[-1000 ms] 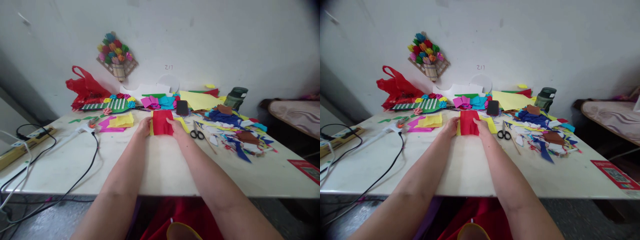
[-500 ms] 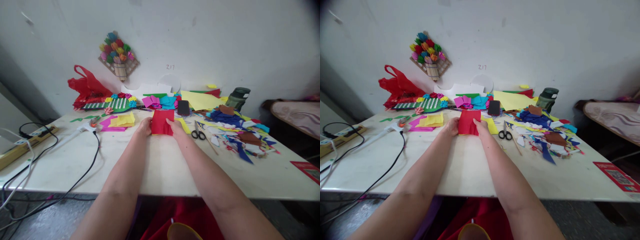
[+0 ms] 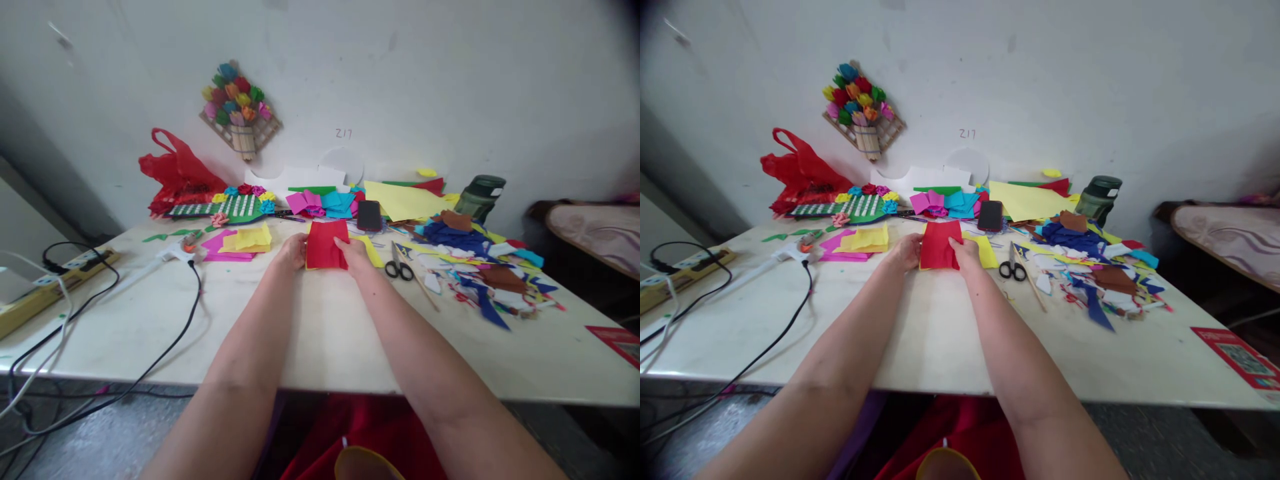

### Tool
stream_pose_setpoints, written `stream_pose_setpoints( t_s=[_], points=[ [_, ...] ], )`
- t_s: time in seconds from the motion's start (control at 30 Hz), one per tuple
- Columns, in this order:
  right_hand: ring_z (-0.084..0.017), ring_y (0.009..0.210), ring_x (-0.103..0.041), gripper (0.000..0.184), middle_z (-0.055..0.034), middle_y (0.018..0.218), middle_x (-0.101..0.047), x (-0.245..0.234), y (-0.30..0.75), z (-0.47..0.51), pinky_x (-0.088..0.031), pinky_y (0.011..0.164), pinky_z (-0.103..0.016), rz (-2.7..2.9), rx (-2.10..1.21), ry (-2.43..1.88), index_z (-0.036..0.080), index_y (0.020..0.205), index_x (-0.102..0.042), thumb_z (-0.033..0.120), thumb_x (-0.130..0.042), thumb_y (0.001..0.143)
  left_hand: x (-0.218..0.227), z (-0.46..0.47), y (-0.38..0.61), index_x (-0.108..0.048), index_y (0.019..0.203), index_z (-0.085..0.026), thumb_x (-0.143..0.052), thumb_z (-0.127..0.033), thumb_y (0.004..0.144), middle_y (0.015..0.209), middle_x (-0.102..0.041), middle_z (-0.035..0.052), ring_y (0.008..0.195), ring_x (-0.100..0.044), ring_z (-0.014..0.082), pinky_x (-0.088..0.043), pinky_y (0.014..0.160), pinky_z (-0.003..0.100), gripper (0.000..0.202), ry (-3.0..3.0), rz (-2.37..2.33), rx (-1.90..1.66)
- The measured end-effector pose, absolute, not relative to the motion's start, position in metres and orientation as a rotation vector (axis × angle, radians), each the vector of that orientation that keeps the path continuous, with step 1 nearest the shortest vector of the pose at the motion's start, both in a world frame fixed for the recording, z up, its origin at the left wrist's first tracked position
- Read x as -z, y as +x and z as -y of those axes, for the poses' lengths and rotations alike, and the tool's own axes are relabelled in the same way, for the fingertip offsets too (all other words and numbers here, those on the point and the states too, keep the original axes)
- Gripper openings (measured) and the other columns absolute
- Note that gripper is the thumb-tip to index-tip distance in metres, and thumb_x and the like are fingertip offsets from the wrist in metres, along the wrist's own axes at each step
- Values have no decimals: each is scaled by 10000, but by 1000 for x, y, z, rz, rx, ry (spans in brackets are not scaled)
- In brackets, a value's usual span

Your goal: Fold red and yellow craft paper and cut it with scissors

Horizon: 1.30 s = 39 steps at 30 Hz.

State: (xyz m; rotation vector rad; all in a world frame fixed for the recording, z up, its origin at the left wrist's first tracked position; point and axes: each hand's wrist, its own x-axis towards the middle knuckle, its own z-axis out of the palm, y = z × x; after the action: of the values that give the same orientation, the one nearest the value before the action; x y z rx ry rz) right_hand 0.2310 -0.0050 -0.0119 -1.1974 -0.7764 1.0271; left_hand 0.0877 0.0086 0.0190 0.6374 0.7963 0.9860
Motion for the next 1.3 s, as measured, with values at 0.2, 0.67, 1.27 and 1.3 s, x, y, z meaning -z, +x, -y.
stream_pose_setpoints(
  t_s=[0.2, 0.67, 1.27, 1.3],
  points=[
    [-163, 552, -622, 144, 16, 508, -610, 15, 232, 2, -527, 606, -311, 846, -1012, -1198, 152, 706, -659, 260, -702, 622, -20, -8, 88, -577, 974, -103, -382, -230, 822, 726, -652, 99, 680, -649, 210, -531, 657, 339, 278, 647, -830, -965],
    [-175, 566, -626, 176, -19, 586, -648, 14, 232, 2, -520, 586, -313, 914, -933, -1289, 136, 727, -665, 284, -687, 633, -13, -12, 86, -590, 948, -117, -408, -617, 775, 722, -665, 115, 693, -656, 210, -528, 684, 313, 559, 718, -767, -968],
    [-176, 654, -616, 238, -19, 620, -634, 11, 232, 5, -490, 600, -275, 919, -902, -1322, 123, 716, -648, 333, -684, 609, -6, -14, 91, -582, 975, -94, -522, -159, 817, 829, -684, 118, 779, -659, 192, -521, 763, 313, 181, 779, -857, -1062],
    [-172, 660, -608, 243, -11, 607, -621, 11, 232, 5, -482, 601, -268, 910, -879, -1331, 122, 703, -642, 340, -685, 606, -6, -16, 90, -580, 976, -94, -528, -161, 813, 828, -684, 118, 783, -658, 193, -520, 762, 312, 183, 771, -859, -1070]
  ],
)
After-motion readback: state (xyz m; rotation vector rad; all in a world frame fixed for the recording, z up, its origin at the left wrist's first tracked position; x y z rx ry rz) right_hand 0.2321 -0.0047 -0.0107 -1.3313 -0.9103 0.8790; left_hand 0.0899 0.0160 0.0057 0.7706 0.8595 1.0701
